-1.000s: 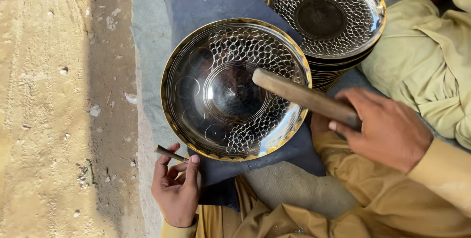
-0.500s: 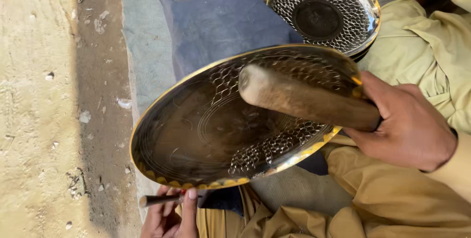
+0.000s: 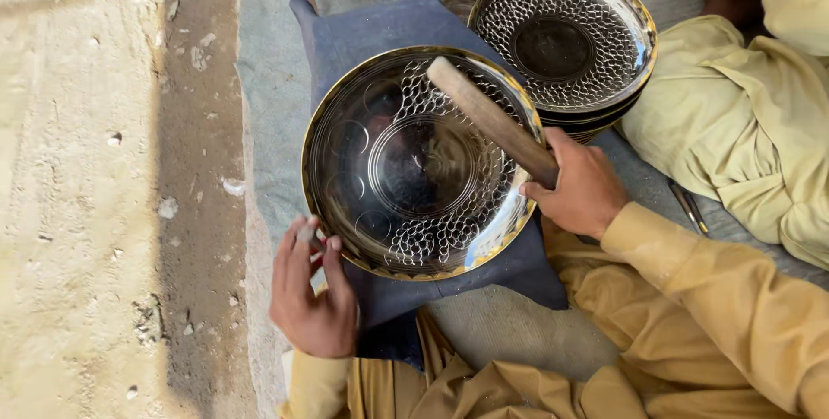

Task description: The person sits on the floor and uses a wooden mallet to hammer a small metal punch against a metal plate, creating a textured pattern. The person repeatedly strikes the plate with the mallet while holding the punch in place.

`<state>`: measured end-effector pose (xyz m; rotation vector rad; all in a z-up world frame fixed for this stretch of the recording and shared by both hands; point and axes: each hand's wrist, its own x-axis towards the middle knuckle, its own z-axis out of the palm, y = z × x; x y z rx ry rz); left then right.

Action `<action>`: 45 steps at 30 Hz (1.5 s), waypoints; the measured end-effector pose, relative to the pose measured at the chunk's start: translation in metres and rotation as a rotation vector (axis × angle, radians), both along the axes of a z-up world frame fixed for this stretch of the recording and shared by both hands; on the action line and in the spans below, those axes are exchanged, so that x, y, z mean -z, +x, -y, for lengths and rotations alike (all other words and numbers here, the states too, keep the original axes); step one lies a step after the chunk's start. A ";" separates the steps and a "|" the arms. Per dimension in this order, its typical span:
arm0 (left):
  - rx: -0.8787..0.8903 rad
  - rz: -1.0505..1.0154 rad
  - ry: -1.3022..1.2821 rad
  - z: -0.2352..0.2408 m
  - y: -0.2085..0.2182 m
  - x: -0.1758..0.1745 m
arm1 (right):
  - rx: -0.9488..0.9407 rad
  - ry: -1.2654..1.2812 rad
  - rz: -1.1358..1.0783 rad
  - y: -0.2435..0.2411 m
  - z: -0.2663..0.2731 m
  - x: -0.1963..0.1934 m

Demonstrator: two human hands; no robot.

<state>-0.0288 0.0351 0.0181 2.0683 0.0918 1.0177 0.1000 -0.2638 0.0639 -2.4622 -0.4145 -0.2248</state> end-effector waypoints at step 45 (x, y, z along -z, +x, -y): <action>0.037 -0.307 -0.194 0.067 0.019 0.021 | -0.402 -0.624 0.267 0.009 -0.077 -0.109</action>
